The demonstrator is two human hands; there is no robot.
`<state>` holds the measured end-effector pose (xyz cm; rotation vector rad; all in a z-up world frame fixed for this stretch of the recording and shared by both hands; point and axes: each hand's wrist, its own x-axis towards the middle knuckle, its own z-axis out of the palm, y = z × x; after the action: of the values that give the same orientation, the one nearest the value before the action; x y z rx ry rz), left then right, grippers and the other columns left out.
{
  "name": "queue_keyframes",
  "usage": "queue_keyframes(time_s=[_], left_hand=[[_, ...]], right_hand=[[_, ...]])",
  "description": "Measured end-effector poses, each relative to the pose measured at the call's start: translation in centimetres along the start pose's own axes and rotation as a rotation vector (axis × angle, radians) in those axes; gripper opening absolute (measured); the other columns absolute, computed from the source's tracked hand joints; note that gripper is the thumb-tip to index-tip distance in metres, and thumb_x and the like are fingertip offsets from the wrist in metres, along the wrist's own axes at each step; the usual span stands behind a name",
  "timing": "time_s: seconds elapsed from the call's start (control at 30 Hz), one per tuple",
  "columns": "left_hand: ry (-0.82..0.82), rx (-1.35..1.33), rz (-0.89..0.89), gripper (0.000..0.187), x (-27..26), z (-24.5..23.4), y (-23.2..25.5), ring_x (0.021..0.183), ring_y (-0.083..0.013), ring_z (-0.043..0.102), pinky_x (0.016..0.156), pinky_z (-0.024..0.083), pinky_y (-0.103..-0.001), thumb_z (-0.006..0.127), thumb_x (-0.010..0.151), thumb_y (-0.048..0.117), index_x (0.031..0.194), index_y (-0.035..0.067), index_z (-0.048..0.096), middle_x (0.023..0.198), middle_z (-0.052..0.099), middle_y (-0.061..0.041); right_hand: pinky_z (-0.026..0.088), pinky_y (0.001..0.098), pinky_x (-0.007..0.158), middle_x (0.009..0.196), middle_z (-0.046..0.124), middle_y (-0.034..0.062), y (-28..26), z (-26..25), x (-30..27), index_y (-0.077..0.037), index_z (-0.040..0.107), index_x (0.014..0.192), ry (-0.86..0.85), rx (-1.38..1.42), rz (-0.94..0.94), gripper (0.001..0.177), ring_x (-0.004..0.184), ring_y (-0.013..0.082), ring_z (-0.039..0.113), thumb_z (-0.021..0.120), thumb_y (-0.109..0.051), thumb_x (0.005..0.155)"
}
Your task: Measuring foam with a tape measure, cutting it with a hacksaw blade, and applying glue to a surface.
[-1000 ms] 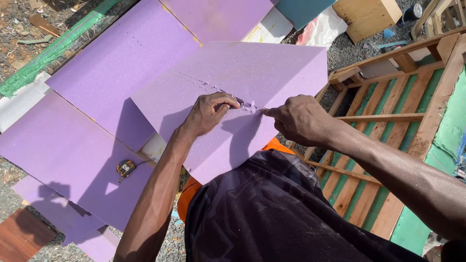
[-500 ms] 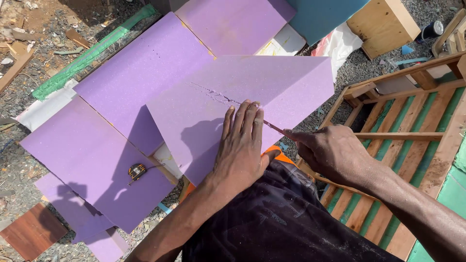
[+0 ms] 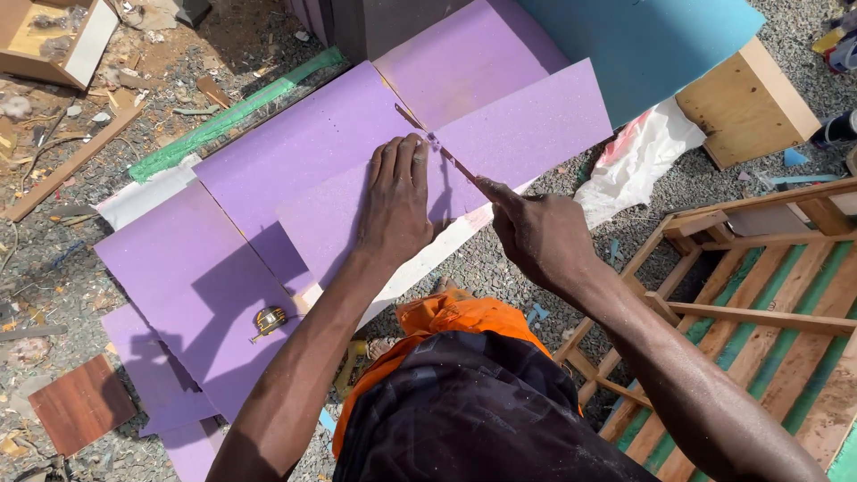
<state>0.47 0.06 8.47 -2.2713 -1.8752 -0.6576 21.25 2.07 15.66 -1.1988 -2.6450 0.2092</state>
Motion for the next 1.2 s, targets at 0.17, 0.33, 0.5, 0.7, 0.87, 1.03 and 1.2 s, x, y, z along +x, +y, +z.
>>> queue_keyframes(time_s=[0.17, 0.33, 0.5, 0.7, 0.87, 1.03, 1.2], left_hand=[[0.118, -0.143, 0.008, 0.065, 1.1, 3.3, -3.0, 0.123, -0.0328, 0.056, 0.116, 0.036, -0.043, 0.09, 0.07, 0.025, 0.121, -0.001, 0.06, 0.117, 0.057, -0.015], [0.172, -0.221, 0.048, 0.053, 1.9, 4.7, -4.4, 0.118, -0.0329, 0.059, 0.109, 0.04, -0.044, 0.087, 0.069, 0.013, 0.114, 0.002, 0.062, 0.109, 0.06, -0.014], [0.216, -0.238, 0.028, 0.047, 3.7, 5.4, -4.9, 0.116, -0.029, 0.061, 0.109, 0.042, -0.042, 0.086, 0.066, 0.011, 0.108, 0.006, 0.066, 0.106, 0.063, -0.01], [0.173, -0.222, -0.043, 0.047, 6.2, 4.3, -6.8, 0.096, -0.0316, 0.057, 0.091, 0.046, -0.043, 0.087, 0.069, 0.019, 0.107, 0.003, 0.066, 0.106, 0.065, -0.011], [0.214, -0.269, -0.047, 0.046, 8.3, 5.0, -9.6, 0.1, -0.0336, 0.06, 0.093, 0.047, -0.045, 0.088, 0.071, 0.022, 0.107, 0.002, 0.069, 0.105, 0.066, -0.011], [0.201, -0.291, -0.02, 0.049, 9.7, 5.4, -10.6, 0.099, -0.0333, 0.06, 0.092, 0.046, -0.044, 0.092, 0.068, 0.024, 0.106, 0.002, 0.07, 0.105, 0.067, -0.012], [0.191, -0.331, -0.006, 0.043, 9.5, 4.5, -11.7, 0.096, -0.0334, 0.06, 0.088, 0.047, -0.045, 0.09, 0.07, 0.021, 0.101, 0.004, 0.068, 0.102, 0.066, -0.011]], right_hand=[[0.052, 0.0331, 0.046, 0.045, 0.062, 0.0092, 0.2, 1.4, 1.4, -0.013, 0.066, 0.133, -0.048, -0.019, 0.052, 0.034, 0.034, 0.0249, 0.06, 0.051, -0.01, 0.103], [0.053, 0.0343, 0.048, 0.048, 0.065, 0.01, -0.7, 3.6, 2.5, -0.01, 0.056, 0.139, -0.288, -0.114, 0.239, 0.034, 0.039, 0.0234, 0.062, 0.044, -0.018, 0.108], [0.053, 0.0386, 0.047, 0.053, 0.064, 0.0163, 2.0, 7.2, 7.0, -0.007, 0.056, 0.105, -0.155, -0.128, 0.151, 0.02, 0.047, 0.0316, 0.069, 0.044, -0.023, 0.105], [0.029, 0.0253, 0.03, 0.054, 0.045, -0.0044, 6.4, 11.4, 8.8, -0.01, 0.063, 0.092, -0.2, 0.03, 0.237, 0.054, 0.035, 0.0092, 0.037, 0.03, -0.046, 0.114], [0.028, 0.0348, 0.031, 0.044, 0.043, -0.0016, 5.1, 8.3, 5.1, -0.004, 0.059, 0.1, 0.021, 0.002, -0.12, 0.016, 0.03, 0.0162, 0.037, 0.049, -0.013, 0.107], [0.029, 0.0385, 0.042, 0.045, 0.048, 0.007, 5.8, 10.6, 12.8, -0.012, 0.049, 0.05, -0.152, 0.376, 0.387, 0.076, 0.038, 0.0177, 0.04, 0.025, -0.053, 0.109], [0.034, 0.0375, 0.038, 0.049, 0.051, 0.0076, 4.1, 10.5, 11.7, -0.011, 0.057, 0.06, -0.168, 0.278, 0.334, 0.065, 0.036, 0.0194, 0.041, 0.031, -0.038, 0.113]])
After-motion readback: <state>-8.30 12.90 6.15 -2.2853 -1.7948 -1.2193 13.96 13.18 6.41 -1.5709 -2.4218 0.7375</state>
